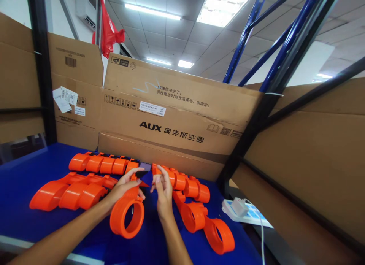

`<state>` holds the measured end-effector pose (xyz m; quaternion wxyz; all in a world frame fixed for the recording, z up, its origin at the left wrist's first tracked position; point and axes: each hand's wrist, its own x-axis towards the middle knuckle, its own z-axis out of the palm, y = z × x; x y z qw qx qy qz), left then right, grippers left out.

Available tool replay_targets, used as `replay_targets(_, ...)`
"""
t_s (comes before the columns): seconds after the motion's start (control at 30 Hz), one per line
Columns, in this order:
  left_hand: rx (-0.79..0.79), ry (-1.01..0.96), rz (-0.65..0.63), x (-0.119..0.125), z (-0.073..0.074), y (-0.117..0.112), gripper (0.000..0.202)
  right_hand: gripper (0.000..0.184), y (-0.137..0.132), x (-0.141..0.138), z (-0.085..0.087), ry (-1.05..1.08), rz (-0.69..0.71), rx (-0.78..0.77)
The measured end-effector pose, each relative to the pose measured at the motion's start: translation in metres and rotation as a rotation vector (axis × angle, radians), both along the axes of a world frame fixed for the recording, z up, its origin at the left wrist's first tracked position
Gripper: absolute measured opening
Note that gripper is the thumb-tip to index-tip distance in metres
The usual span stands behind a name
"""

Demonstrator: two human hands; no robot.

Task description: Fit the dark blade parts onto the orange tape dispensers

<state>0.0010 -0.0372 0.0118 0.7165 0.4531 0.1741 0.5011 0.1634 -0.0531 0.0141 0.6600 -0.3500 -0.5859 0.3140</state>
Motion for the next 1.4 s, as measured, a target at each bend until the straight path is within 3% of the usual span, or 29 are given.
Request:
replay_targets(0.2, -0.032, 0.046, -0.119, 0.001, -0.001, -0.003, 0.068, 0.049, -0.003, 0.005, 0.006, -0.126, 0.060, 0.041)
replay_targets(0.37, 0.011, 0.053, -0.056, 0.006, 0.003, -0.006, 0.058, 0.051, -0.005, 0.008, 0.009, -0.255, 0.136, 0.051)
replay_targets(0.7, 0.062, 0.054, -0.114, -0.001, 0.005, -0.016, 0.062, 0.039, -0.001, 0.002, 0.001, -0.136, 0.194, -0.040)
replay_targets(0.9, 0.078, 0.109, 0.009, 0.000, 0.004, -0.015, 0.046, 0.041, -0.006, -0.010, 0.003, -0.170, 0.232, -0.058)
replay_targets(1.1, 0.075, 0.067, -0.017, 0.001, 0.002, -0.008, 0.046, 0.035, -0.006, -0.011, 0.004, -0.206, 0.165, -0.062)
replay_targets(1.2, -0.019, 0.050, -0.084, -0.005, 0.005, -0.003, 0.058, 0.038, -0.004, 0.000, 0.008, -0.358, 0.024, -0.033)
replay_targets(1.3, -0.097, -0.002, -0.072, -0.013, 0.009, 0.002, 0.062, 0.034, -0.006, 0.018, 0.011, -0.726, -0.094, 0.003)
replay_targets(1.4, -0.137, -0.047, 0.000, -0.017, 0.013, 0.005, 0.059, 0.024, -0.012, 0.032, 0.009, -1.045, -0.061, 0.034)
